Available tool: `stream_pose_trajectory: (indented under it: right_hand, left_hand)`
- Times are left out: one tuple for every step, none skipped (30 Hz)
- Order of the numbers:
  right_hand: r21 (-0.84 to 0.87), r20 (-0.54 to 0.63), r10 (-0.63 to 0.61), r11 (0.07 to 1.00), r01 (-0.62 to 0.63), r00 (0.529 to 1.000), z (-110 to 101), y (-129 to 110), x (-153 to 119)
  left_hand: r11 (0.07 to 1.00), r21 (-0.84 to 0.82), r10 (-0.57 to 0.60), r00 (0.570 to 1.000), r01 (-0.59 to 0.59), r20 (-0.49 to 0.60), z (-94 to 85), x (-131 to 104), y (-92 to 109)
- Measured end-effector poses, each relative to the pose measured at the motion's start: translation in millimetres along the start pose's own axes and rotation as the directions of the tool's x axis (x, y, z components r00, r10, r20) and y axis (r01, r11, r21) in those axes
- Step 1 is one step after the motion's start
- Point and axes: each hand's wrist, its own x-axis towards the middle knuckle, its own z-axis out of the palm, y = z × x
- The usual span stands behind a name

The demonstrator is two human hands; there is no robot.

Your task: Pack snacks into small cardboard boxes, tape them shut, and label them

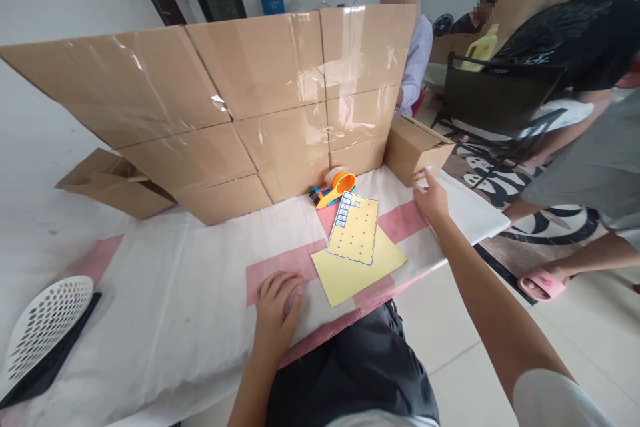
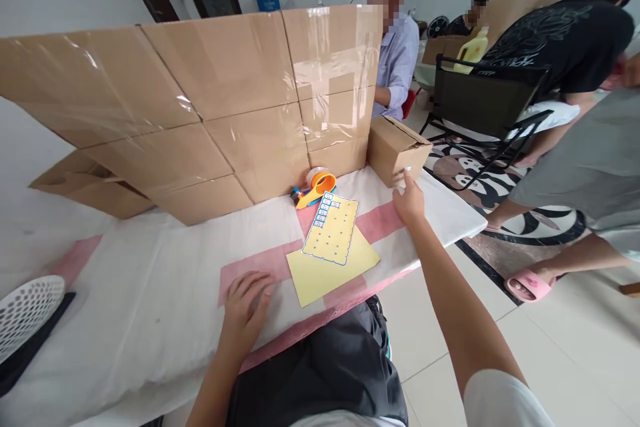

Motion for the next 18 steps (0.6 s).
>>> stream_pose_trajectory:
  right_hand:
    - [0.0,0.024,0.022,1.0,-0.022,0.999,-1.3,0.1,-8.8]
    - [-0.002,0.057,0.022,1.0,-0.022,0.998,-2.6,0.7,-20.3]
    - [-0.002,0.091,0.0,1.0,0.0,0.996,-3.6,2.0,-34.2]
    - [0.001,0.121,-0.037,0.999,0.037,0.992,-3.9,4.0,-49.9]
    - [-0.001,0.162,-0.107,0.994,0.108,0.981,-3.5,6.6,-66.7]
    - [-0.007,0.171,-0.179,0.983,0.182,0.969,-2.6,9.3,-83.6]
    - [-0.023,0.152,-0.24,0.969,0.246,0.959,-1.3,11.6,-99.7]
    - [-0.056,0.123,-0.283,0.955,0.292,0.951,0.0,12.8,-114.2]
    - [-0.096,0.097,-0.309,0.943,0.318,0.946,1.2,12.7,-126.3]
    - [-0.13,0.066,-0.321,0.936,0.327,0.945,1.9,10.9,-135.7]
    - [-0.159,0.042,-0.322,0.933,0.324,0.946,2.1,7.6,-142.4]
    - [-0.177,0.022,-0.312,0.934,0.311,0.95,1.8,3.3,-146.5]
    - [-0.187,0.005,-0.293,0.939,0.289,0.956,1.1,-1.5,-148.6]
    - [-0.191,-0.004,-0.269,0.946,0.263,0.963,0.3,-6.0,-149.1]
    - [-0.193,-0.01,-0.242,0.952,0.236,0.97,-0.4,-9.8,-148.7]
    - [-0.193,-0.016,-0.218,0.958,0.211,0.976,-1.0,-12.4,-147.8]
    - [-0.191,-0.022,-0.199,0.963,0.191,0.98,-1.1,-13.7,-146.9]
    - [-0.188,-0.027,-0.186,0.966,0.178,0.982,-1.0,-13.8,-146.0]
  left_hand:
    - [1.0,0.0,0.001,1.0,-0.001,-0.006,-5.1,0.9,-5.3]
    - [1.0,0.005,-0.001,1.0,0.001,-0.024,-12.4,3.0,-13.4]
    - [1.0,0.018,-0.003,0.999,0.004,-0.053,-22.3,7.1,-24.3]
    - [0.999,0.039,-0.009,0.995,0.013,-0.096,-34.7,13.5,-38.2]
    - [0.997,0.068,-0.025,0.989,0.035,-0.148,-49.7,22.6,-54.6]
    - [0.991,0.113,-0.042,0.978,0.066,-0.202,-67.1,34.3,-73.1]
    - [0.979,0.162,-0.082,0.963,0.127,-0.256,-86.6,48.4,-93.2]
    - [0.952,0.22,-0.142,0.943,0.214,-0.301,-107.4,64.6,-114.0]
    - [0.908,0.282,-0.213,0.92,0.311,-0.328,-128.6,82.2,-134.9]
    - [0.878,0.313,-0.246,0.902,0.362,-0.355,-149.4,100.6,-155.0]
    - [0.858,0.335,-0.267,0.895,0.39,-0.358,-168.7,119.1,-173.6]
    - [0.838,0.354,-0.287,0.887,0.416,-0.362,-185.6,137.1,-190.3]
    - [0.822,0.371,-0.307,0.885,0.432,-0.35,-199.5,154.2,-204.6]
    - [0.81,0.386,-0.322,0.886,0.441,-0.335,-210.0,170.1,-216.4]
    - [0.804,0.402,-0.328,0.891,0.437,-0.313,-217.4,184.5,-225.9]
    - [0.805,0.419,-0.325,0.904,0.419,-0.279,-222.0,197.4,-233.5]
    - [0.811,0.436,-0.314,0.919,0.391,-0.239,-224.5,208.7,-239.8]
    - [0.817,0.451,-0.3,0.933,0.359,-0.2,-225.6,218.4,-245.5]
